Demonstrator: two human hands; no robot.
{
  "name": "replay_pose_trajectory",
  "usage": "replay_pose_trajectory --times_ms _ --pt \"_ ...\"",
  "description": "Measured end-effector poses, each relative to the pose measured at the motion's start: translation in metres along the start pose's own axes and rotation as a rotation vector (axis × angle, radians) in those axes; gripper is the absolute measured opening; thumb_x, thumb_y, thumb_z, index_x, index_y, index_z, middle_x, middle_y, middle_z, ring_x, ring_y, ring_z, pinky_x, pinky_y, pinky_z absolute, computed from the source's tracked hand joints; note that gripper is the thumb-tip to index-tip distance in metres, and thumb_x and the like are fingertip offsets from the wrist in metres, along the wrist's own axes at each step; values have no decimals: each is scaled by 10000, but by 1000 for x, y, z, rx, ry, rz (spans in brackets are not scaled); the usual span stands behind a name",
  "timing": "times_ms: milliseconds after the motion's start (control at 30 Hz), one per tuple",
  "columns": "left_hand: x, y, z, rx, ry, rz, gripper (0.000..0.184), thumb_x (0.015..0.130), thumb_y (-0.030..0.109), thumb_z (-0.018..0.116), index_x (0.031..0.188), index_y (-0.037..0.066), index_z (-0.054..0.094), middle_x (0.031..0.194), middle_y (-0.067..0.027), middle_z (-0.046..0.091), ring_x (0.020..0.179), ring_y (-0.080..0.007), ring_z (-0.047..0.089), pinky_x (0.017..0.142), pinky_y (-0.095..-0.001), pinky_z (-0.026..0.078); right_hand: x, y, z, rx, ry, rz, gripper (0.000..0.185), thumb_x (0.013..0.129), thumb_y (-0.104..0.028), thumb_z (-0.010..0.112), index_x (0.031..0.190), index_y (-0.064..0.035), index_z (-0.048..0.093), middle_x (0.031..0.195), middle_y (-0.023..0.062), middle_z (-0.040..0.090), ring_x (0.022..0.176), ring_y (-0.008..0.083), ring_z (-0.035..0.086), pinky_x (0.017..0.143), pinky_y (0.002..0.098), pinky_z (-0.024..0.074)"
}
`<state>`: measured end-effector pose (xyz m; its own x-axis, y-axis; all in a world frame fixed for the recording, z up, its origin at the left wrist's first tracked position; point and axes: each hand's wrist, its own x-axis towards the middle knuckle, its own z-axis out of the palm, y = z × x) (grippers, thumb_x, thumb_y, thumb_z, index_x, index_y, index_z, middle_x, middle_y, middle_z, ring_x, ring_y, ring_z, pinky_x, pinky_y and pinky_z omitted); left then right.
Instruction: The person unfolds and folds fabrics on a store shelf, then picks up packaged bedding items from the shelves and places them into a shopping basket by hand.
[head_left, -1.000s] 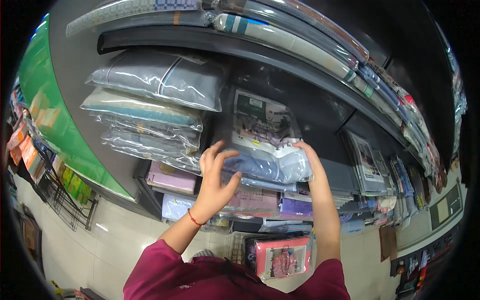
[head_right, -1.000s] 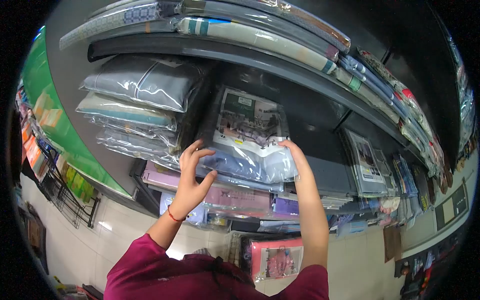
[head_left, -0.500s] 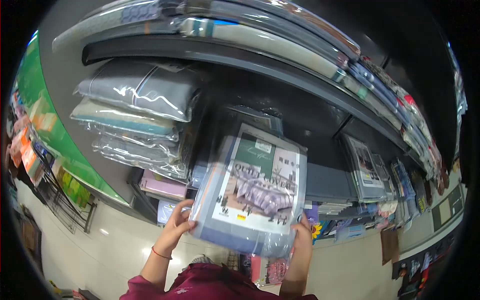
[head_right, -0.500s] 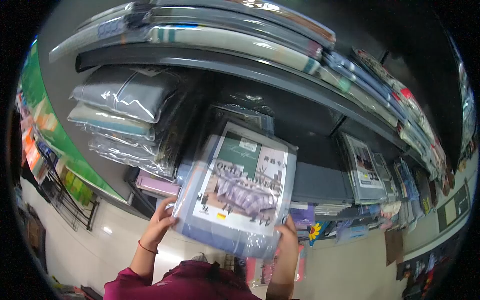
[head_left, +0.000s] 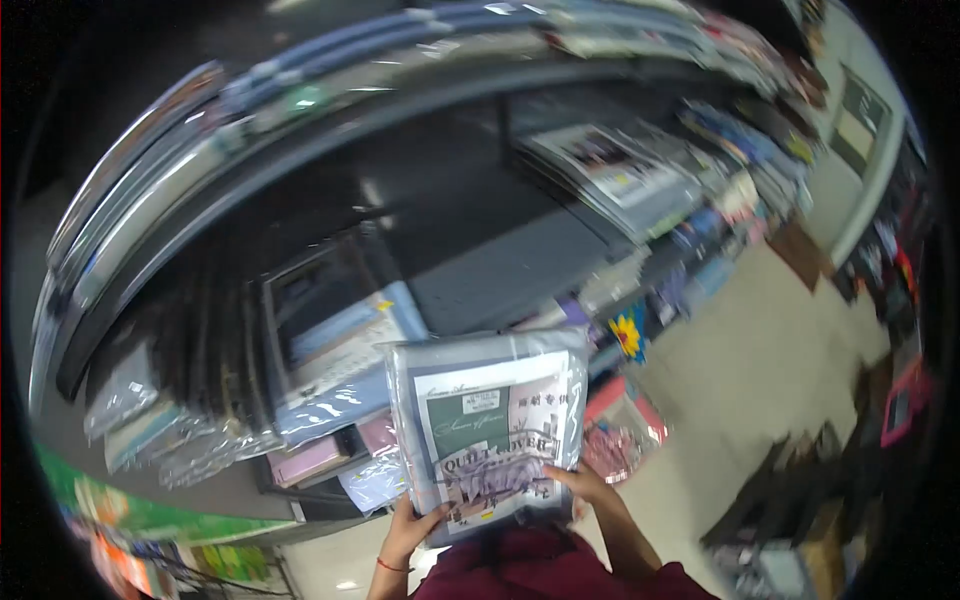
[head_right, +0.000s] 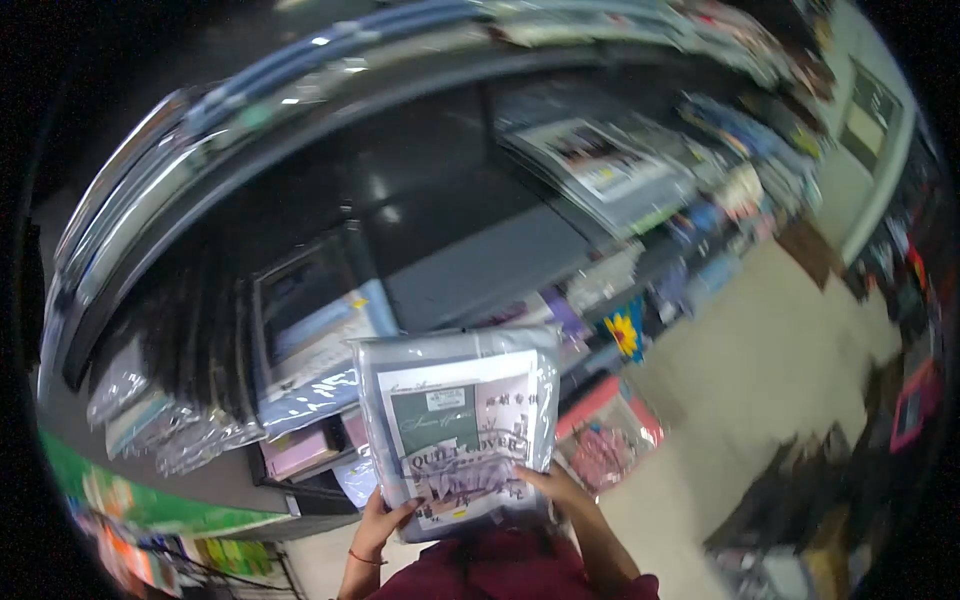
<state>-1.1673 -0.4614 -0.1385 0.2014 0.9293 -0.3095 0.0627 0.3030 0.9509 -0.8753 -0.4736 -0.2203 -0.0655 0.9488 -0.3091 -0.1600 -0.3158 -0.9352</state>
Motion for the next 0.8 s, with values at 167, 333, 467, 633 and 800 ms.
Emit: replay_pose_trajectory --times_ms 167,333,467,633,800 --pt "27 -28 46 222 -133 84 392 759 174 671 1047 -35 508 897 -116 611 805 -166 576 723 -297 452 -67 35 -38 198 281 91 490 768 -219 652 1162 15 476 1082 83 550 986 163 501 849 310 405" --pt "76 -45 128 527 -321 125 386 772 277 652 1026 3 559 882 -121 633 808 -167 585 720 -302 448 -115 80 -71 480 622 71 393 788 -192 618 1100 6 485 948 71 580 869 179 553 766 302 447" --pt "108 -54 198 550 -426 182 411 771 286 651 1060 12 551 895 -123 633 794 -180 595 722 -299 452 -127 106 -105 524 765 90 292 804 -196 606 1013 -16 510 920 61 578 845 156 549 736 287 443" --pt "184 -103 236 930 -364 386 531 759 260 632 1193 26 433 1036 -196 544 914 -311 541 792 -387 427 -96 151 -132 764 766 95 430 802 -212 611 1156 -25 455 1009 93 569 920 175 524 798 305 412" --pt "149 -147 269 1046 -445 453 585 760 223 604 1234 -6 348 1060 -260 478 978 -408 481 818 -453 402 -21 334 -178 366 956 226 651 778 -339 620 1258 0 340 910 122 594 802 191 554 728 307 439"
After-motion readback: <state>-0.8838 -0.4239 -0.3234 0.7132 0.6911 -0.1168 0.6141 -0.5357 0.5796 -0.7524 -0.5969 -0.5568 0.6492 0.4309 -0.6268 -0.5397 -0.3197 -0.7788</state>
